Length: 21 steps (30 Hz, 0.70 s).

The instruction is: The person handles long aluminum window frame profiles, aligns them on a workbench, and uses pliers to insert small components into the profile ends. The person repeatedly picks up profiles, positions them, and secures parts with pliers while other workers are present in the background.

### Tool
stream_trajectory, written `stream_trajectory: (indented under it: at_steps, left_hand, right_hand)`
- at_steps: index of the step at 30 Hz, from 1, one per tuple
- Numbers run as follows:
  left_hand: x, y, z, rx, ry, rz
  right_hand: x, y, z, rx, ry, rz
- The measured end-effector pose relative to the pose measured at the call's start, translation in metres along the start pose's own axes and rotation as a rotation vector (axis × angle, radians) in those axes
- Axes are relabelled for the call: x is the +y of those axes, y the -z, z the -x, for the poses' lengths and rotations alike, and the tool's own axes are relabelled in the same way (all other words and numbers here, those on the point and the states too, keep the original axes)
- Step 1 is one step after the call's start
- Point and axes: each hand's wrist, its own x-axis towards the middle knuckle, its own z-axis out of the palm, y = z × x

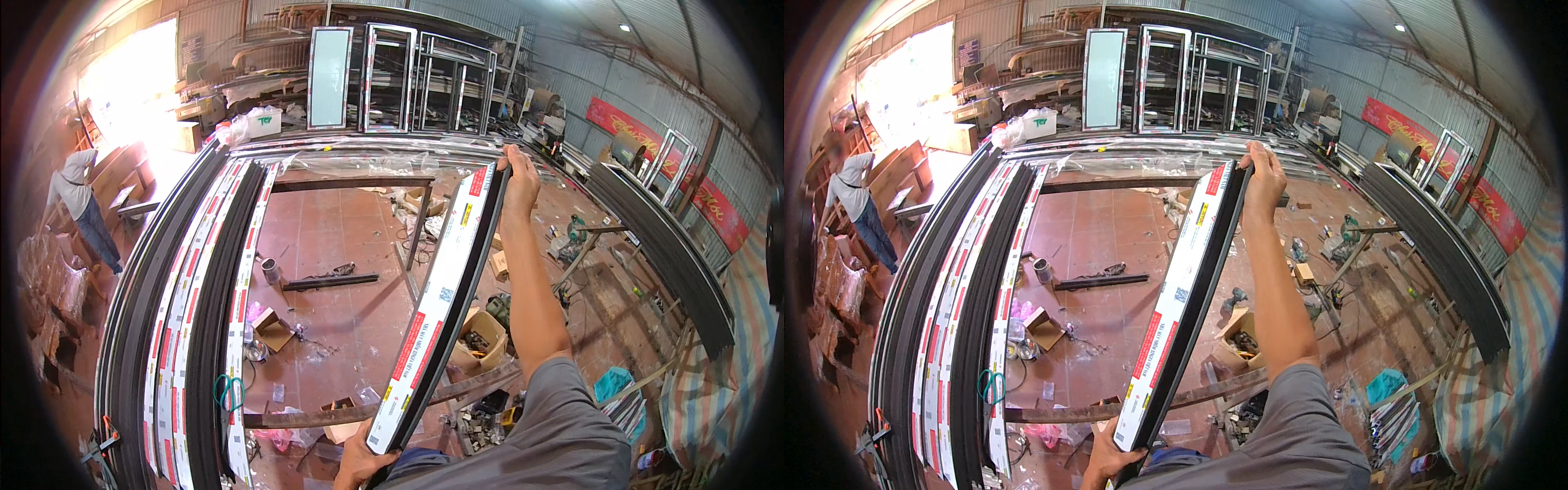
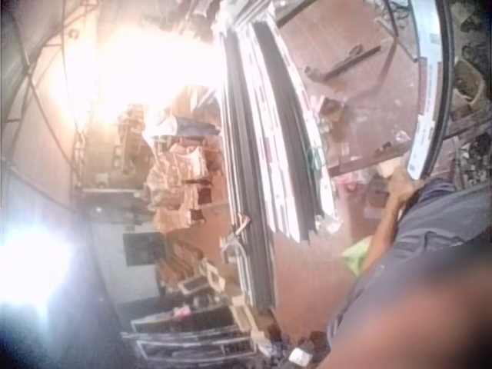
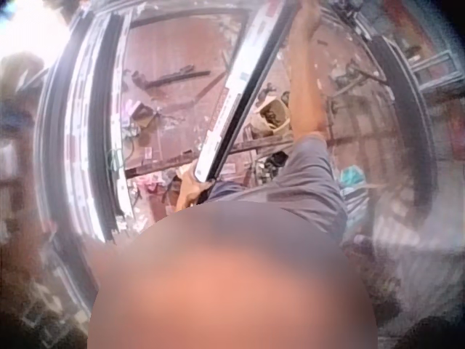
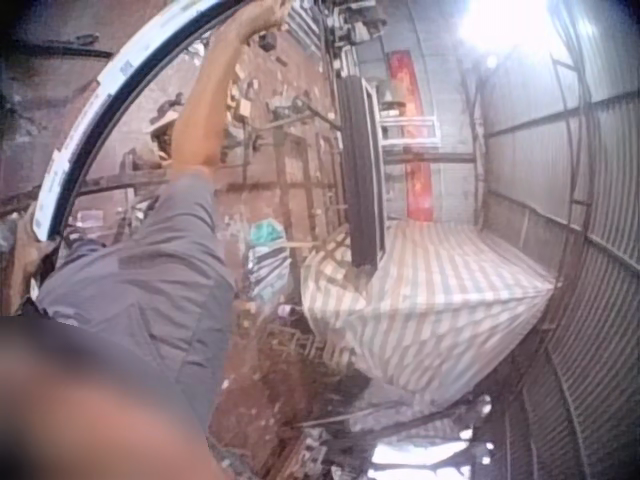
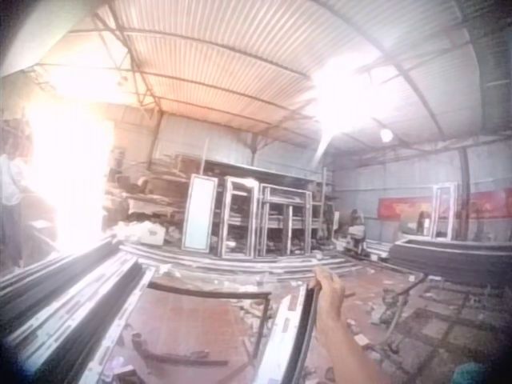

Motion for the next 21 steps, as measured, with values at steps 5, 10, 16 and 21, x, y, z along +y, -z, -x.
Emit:
stream_trajectory:
  at_steps: [5, 10, 16, 21]
  left_hand:
    - [-0.005, -0.004, 0.003, 0.023, -0.011, -0.106]
    - [-0.008, -0.006, 0.008, 0.073, -0.006, -0.232]
    - [0.014, -0.017, 0.01, 0.189, -0.027, -0.338]
    - [0.003, -0.022, 0.012, 0.249, -0.03, -0.422]
  right_hand:
    - [0.008, 0.007, 0.002, -0.012, 0.05, 0.02]
    - [0.029, 0.019, 0.025, 0.018, 0.149, 0.126]
    - [0.017, 0.033, 0.096, -0.104, 0.405, 1.178]
    - [0.007, 0.044, 0.089, -0.352, 0.402, 1.608]
